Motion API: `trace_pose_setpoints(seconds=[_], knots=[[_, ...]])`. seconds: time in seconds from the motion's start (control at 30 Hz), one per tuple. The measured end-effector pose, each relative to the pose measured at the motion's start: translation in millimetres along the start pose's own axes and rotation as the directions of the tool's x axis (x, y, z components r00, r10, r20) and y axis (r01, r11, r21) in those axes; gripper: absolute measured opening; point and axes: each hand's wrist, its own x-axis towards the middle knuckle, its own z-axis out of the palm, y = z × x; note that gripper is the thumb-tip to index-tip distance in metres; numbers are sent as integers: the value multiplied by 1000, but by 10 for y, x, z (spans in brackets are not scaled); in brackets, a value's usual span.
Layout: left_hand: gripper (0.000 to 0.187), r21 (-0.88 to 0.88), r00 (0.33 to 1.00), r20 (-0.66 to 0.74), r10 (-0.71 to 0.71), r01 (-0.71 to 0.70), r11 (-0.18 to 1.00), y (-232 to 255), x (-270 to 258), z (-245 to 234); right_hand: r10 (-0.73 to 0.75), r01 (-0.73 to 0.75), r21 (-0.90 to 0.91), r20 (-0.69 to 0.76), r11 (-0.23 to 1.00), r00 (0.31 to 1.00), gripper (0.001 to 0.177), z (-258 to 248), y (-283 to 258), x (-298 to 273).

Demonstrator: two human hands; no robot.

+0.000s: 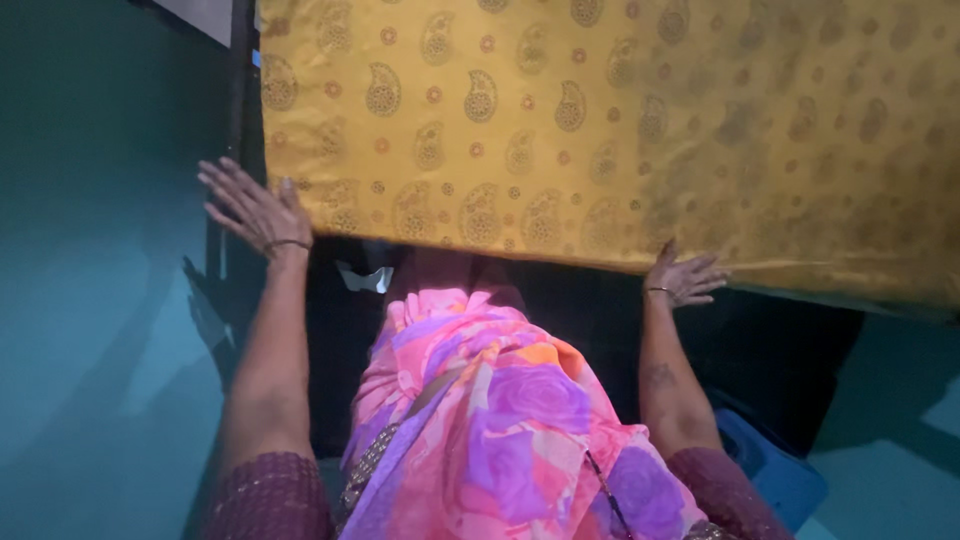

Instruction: The person smooths a large yellow patterned sheet on a flat surface using both hands. They repeatedly rub and press the fabric to remove wrinkles, moving from one section to another. The person also briefly handles a folded orange and green cloth on the side before returning to smooth the yellow sheet.

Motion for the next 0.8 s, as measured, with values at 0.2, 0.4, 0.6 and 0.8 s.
trace_pose_setpoints(seconds=[0.2,0.4,0.6,0.8], knots=[[87,-52,865,65,497,-494,868,678,-322,629,-572,590,131,-152,797,806,94,33,-833,-789],[76,450,593,229,772,-768,456,1345,-855,1159,-933,884,374,-107,282,343,86,-53,-2127,-2350],[75,-36,803,205,560,-565,824,691,-257,573,-961,943,189,28,274,273,98,-17,-2085,-2024],[84,87,961,82,262,-269,959,48,316,139,-485,486,-61,36,872,874,103,33,-1214,-834]])
